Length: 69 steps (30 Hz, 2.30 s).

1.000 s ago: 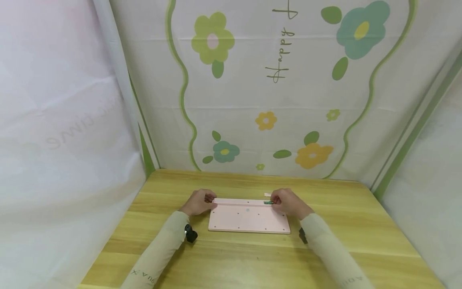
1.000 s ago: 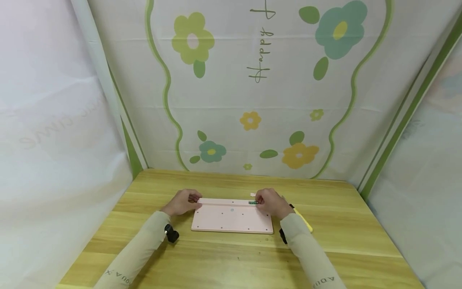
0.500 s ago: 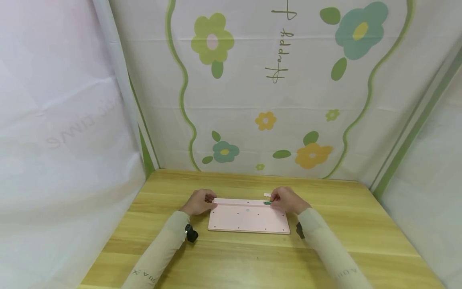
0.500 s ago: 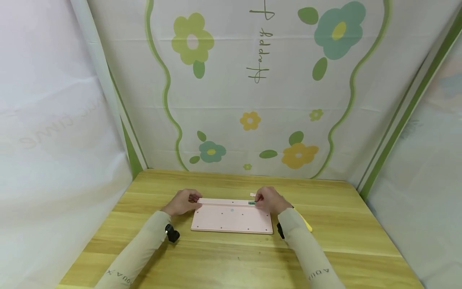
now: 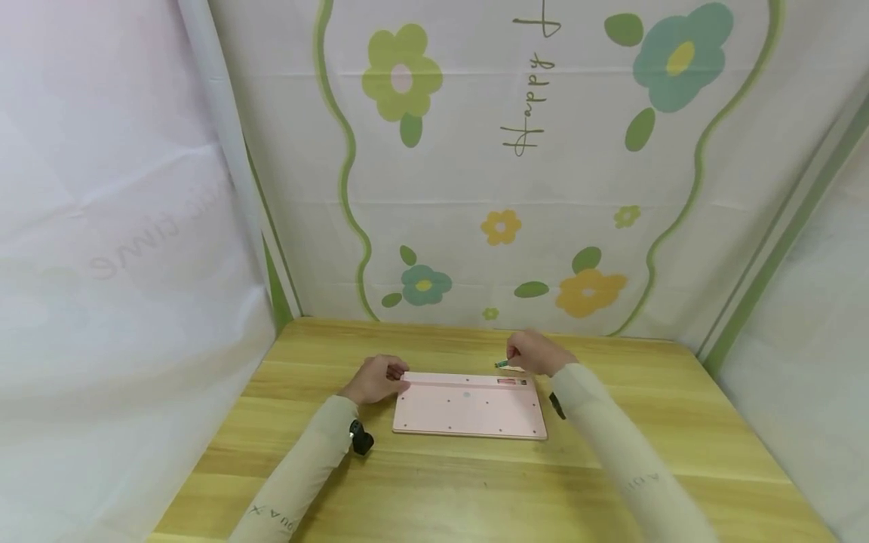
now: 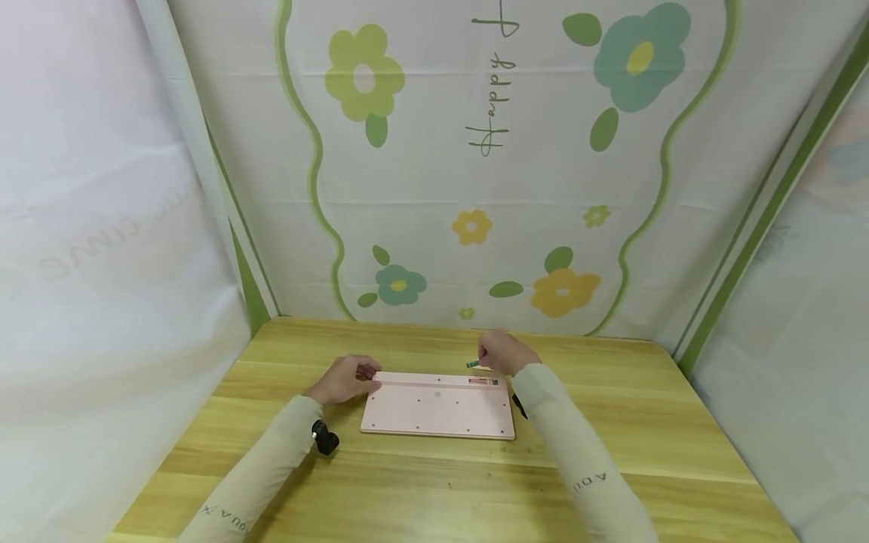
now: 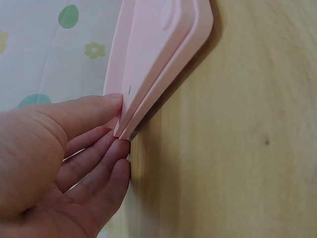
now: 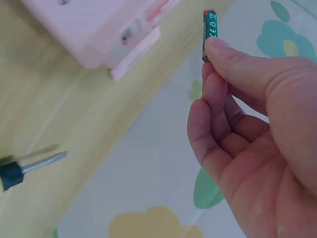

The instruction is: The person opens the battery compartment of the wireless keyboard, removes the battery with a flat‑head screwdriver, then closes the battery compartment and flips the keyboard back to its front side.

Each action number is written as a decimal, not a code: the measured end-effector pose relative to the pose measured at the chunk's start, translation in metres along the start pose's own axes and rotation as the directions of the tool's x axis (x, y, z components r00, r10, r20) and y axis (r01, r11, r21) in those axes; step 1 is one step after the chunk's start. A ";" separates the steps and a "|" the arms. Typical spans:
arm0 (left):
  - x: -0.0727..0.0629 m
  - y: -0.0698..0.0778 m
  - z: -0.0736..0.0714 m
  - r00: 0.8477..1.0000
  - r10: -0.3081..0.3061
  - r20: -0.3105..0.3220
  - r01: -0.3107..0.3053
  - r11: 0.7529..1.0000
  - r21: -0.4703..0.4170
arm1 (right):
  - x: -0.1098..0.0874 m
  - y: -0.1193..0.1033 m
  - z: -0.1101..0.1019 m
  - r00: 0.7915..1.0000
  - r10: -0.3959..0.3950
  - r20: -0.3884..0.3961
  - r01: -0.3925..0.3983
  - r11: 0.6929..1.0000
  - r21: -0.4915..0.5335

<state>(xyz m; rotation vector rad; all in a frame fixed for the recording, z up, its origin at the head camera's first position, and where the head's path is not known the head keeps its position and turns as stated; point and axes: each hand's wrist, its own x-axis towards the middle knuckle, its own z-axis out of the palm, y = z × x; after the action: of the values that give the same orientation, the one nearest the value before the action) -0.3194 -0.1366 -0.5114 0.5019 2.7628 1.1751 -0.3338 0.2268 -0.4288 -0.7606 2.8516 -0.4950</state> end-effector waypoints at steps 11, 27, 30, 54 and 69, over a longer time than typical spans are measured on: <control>0.001 -0.004 -0.001 1.000 0.019 0.014 -0.019 1.000 0.004 | 0.052 -0.017 0.025 0.997 0.074 -0.001 -0.074 0.997 0.037; 0.002 -0.001 0.000 1.000 0.006 0.000 -0.006 1.000 0.001 | 0.076 -0.010 0.062 0.989 0.150 -0.019 -0.147 0.983 0.109; 0.002 0.000 -0.001 1.000 0.006 -0.001 -0.006 1.000 -0.001 | 0.078 -0.009 0.063 0.990 0.140 -0.020 -0.137 0.985 0.106; 0.000 0.001 -0.001 1.000 0.013 0.001 -0.012 1.000 -0.021 | 0.012 0.052 0.036 0.990 0.078 -0.114 -0.067 0.993 0.093; 0.000 0.001 0.001 1.000 0.008 0.006 -0.008 1.000 -0.022 | 0.001 0.083 0.064 0.971 0.007 -0.238 0.019 0.994 0.109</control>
<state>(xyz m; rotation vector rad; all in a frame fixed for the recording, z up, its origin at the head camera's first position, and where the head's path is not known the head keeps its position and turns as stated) -0.3186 -0.1357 -0.5114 0.5143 2.7427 1.2019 -0.3588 0.2766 -0.5179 -0.7362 3.0076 -0.7880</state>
